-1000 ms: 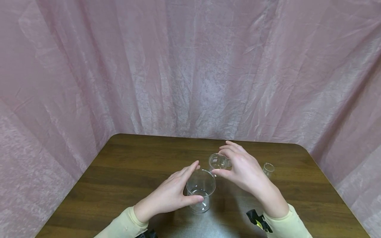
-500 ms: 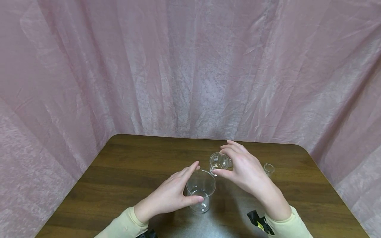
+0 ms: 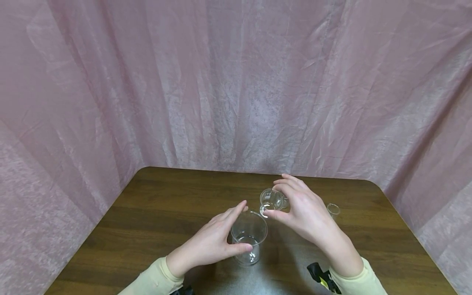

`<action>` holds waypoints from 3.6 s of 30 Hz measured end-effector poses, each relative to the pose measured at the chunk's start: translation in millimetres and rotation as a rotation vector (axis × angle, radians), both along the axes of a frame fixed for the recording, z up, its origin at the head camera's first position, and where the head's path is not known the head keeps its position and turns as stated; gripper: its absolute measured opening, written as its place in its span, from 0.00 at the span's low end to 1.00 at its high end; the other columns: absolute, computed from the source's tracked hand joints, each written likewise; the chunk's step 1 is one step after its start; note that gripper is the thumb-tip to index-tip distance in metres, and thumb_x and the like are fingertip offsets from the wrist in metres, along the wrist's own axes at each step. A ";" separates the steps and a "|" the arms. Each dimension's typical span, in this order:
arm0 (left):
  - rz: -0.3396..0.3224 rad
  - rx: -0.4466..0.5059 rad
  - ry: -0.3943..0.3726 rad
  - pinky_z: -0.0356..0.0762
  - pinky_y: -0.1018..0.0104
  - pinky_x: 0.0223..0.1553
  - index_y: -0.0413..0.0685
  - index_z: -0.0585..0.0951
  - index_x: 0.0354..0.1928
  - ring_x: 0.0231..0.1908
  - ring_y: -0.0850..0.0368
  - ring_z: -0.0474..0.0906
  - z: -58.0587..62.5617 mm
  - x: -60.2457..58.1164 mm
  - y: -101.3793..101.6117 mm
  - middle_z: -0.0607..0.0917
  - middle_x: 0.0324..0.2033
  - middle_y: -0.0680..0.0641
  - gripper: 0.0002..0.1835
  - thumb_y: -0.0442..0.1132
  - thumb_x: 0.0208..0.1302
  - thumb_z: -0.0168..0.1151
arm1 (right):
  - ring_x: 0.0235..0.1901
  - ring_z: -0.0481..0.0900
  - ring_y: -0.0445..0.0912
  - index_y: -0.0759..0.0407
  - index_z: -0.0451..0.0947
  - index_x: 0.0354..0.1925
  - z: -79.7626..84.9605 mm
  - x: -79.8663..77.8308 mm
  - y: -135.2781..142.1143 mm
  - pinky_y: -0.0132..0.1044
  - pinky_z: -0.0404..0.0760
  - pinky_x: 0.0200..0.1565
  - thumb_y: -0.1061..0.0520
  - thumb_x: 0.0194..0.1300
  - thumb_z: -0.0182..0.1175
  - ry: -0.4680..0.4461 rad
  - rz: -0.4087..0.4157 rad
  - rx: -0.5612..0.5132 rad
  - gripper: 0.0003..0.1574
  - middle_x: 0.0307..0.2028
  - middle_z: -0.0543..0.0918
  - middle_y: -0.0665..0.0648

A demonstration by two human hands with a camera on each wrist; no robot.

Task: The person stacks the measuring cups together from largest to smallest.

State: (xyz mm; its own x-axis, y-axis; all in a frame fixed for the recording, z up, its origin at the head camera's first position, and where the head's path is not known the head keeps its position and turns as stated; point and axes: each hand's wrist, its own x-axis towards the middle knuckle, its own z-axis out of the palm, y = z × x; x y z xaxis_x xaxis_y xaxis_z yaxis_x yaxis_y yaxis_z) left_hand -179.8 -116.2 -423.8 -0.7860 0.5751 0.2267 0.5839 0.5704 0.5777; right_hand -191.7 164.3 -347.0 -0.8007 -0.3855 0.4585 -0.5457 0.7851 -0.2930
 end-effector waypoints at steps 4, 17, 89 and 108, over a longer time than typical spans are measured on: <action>0.002 0.001 -0.004 0.65 0.38 0.77 0.53 0.52 0.91 0.78 0.50 0.69 -0.3 0.1 -0.3 0.72 0.80 0.52 0.59 0.65 0.70 0.75 | 0.77 0.72 0.54 0.58 0.87 0.59 0.5 2.0 -0.2 0.61 0.80 0.66 0.40 0.58 0.85 0.007 0.008 -0.004 0.39 0.64 0.86 0.54; 0.011 0.006 -0.033 0.66 0.37 0.76 0.58 0.51 0.91 0.78 0.47 0.68 -0.1 0.8 -0.7 0.71 0.81 0.54 0.59 0.64 0.70 0.75 | 0.78 0.70 0.52 0.57 0.87 0.59 3.8 8.9 -2.7 0.59 0.78 0.68 0.38 0.58 0.85 0.004 0.045 -0.011 0.39 0.65 0.86 0.54; 0.002 0.010 -0.013 0.64 0.35 0.76 0.53 0.51 0.91 0.79 0.45 0.68 -2.3 -0.7 -0.1 0.72 0.80 0.47 0.59 0.64 0.70 0.75 | 0.76 0.73 0.56 0.55 0.87 0.58 -14.9 12.8 -21.4 0.61 0.77 0.70 0.32 0.62 0.80 -0.147 0.193 0.054 0.38 0.66 0.85 0.53; 0.001 0.011 -0.025 0.64 0.34 0.76 0.53 0.51 0.91 0.79 0.45 0.68 -3.7 -0.2 -0.9 0.72 0.80 0.48 0.59 0.66 0.71 0.73 | 0.75 0.74 0.58 0.53 0.87 0.53 -22.3 7.7 -23.7 0.61 0.77 0.70 0.35 0.62 0.81 -0.162 0.231 0.077 0.32 0.63 0.86 0.54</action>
State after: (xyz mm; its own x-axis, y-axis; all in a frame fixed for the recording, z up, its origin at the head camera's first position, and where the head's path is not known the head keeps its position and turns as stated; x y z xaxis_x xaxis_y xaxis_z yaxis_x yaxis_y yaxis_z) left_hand -180.0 -117.1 -427.6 -0.7922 0.5717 0.2133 0.5685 0.5645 0.5985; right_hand -184.0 140.6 -369.2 -0.7484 -0.5946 0.2940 -0.6633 0.6688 -0.3358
